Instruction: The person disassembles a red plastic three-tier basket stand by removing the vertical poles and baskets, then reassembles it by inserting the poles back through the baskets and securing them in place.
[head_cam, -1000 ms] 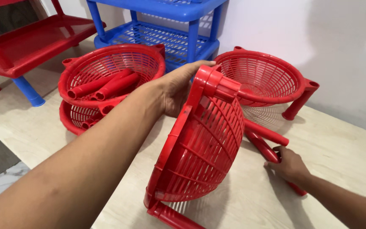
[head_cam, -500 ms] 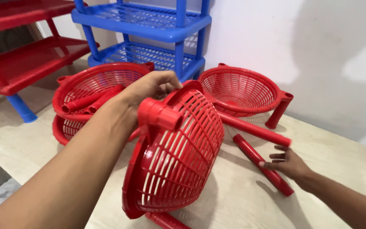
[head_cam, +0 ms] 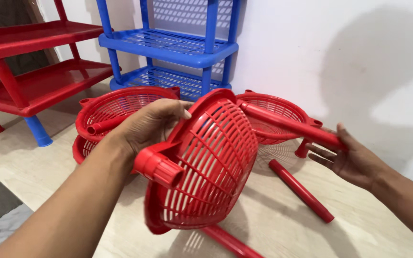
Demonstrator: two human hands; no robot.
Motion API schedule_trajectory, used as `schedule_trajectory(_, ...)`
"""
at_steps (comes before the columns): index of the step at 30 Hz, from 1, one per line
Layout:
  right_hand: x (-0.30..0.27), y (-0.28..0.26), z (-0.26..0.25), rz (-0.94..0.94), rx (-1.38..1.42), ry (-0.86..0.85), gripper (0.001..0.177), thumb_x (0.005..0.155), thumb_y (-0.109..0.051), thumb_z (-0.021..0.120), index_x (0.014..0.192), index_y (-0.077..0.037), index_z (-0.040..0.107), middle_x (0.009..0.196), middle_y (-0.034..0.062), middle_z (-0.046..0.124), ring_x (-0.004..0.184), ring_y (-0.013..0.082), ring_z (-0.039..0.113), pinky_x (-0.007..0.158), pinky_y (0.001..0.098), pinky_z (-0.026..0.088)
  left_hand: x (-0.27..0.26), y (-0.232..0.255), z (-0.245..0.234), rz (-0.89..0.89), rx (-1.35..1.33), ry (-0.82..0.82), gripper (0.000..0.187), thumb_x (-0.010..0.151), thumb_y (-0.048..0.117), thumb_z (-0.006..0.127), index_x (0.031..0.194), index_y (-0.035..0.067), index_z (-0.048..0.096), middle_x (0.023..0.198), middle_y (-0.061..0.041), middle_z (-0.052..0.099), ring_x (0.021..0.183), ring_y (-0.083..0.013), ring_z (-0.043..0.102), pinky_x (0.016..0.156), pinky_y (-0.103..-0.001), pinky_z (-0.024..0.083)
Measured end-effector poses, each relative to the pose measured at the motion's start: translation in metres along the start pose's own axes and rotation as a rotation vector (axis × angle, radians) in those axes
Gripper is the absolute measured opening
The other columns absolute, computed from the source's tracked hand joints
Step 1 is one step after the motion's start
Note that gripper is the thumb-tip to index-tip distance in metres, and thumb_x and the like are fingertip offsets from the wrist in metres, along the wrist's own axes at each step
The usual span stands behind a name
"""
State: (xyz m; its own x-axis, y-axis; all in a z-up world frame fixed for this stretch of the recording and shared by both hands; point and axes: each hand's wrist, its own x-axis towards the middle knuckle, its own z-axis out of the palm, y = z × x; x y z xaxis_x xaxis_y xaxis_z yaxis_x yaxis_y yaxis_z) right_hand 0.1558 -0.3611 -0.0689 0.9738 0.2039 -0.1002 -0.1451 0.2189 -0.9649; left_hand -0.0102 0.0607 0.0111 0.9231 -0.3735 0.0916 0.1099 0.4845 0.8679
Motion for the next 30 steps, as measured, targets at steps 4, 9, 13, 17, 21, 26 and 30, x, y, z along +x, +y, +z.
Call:
schedule_trajectory(4,0.010,-0.015,-0.006,-0.093,0.167,-0.025,0.040,0.102,-0.046,0.055,0.119,-0.010,0.061,0.124,0.0113,0.066,0.118,0.0260,0.064,0.101,0.0398,0.050,-0.008,0.003,0.008,0.066,0.112,-0.082,0.053,0.081,0.003,0.057,0.133,-0.011,0.056,0.107,-0.018,0.074,0.085,-0.0182,0.076,0.085,-0.034,0.063)
schedule_trajectory(9,0.025,-0.035,-0.008,-0.168,0.200,-0.057,0.030,0.103,-0.024,0.067,0.118,0.001,0.060,0.118,0.0152,0.068,0.106,0.0197,0.073,0.089,0.0233,0.056,-0.012,0.013,0.004,0.009,0.219,-0.105,0.050,0.083,0.004,0.058,0.132,-0.007,0.060,0.104,-0.013,0.076,0.084,-0.0158,0.075,0.082,-0.032,0.061)
schedule_trajectory(13,0.022,-0.040,0.012,-0.215,0.184,-0.173,0.031,0.102,-0.022,0.066,0.120,0.002,0.061,0.115,0.0146,0.067,0.102,0.0213,0.073,0.090,0.0266,0.057,0.007,0.016,0.009,-0.092,0.311,0.075,0.035,0.090,0.025,0.064,0.110,-0.003,0.068,0.091,-0.012,0.077,0.076,-0.0174,0.075,0.075,-0.031,0.062)
schedule_trajectory(17,0.012,-0.043,0.037,-0.198,0.151,-0.221,0.036,0.098,-0.022,0.067,0.122,0.003,0.060,0.114,0.0171,0.068,0.100,0.0233,0.073,0.089,0.0274,0.057,0.032,0.015,0.017,-0.165,0.465,0.311,0.030,0.089,0.031,0.066,0.100,0.004,0.071,0.083,-0.008,0.077,0.067,-0.0172,0.073,0.068,-0.034,0.063)
schedule_trajectory(21,-0.003,-0.040,0.050,-0.187,0.112,-0.303,0.038,0.096,-0.021,0.066,0.125,0.003,0.060,0.115,0.0190,0.068,0.099,0.0244,0.073,0.089,0.0279,0.057,0.049,0.013,0.013,-0.223,0.525,0.544,0.028,0.091,0.029,0.066,0.100,0.003,0.071,0.082,-0.013,0.075,0.066,-0.0210,0.071,0.065,-0.038,0.061)
schedule_trajectory(26,-0.015,-0.052,0.055,-0.110,-0.101,-0.296,0.040,0.091,-0.020,0.066,0.125,0.002,0.064,0.117,0.0180,0.071,0.101,0.0260,0.073,0.091,0.0343,0.056,0.057,-0.011,-0.001,-0.085,0.734,0.567,0.024,0.088,0.012,0.063,0.103,-0.004,0.072,0.082,-0.017,0.076,0.068,-0.0255,0.074,0.064,-0.041,0.061)
schedule_trajectory(30,-0.021,-0.078,0.064,-0.110,-0.578,-0.339,0.045,0.085,-0.024,0.070,0.122,0.000,0.068,0.110,0.0201,0.076,0.105,0.0341,0.074,0.093,0.0470,0.058,0.052,-0.034,-0.010,-0.016,0.697,0.621,0.026,0.088,0.012,0.062,0.111,0.001,0.066,0.092,-0.014,0.075,0.078,-0.0221,0.074,0.070,-0.039,0.060)
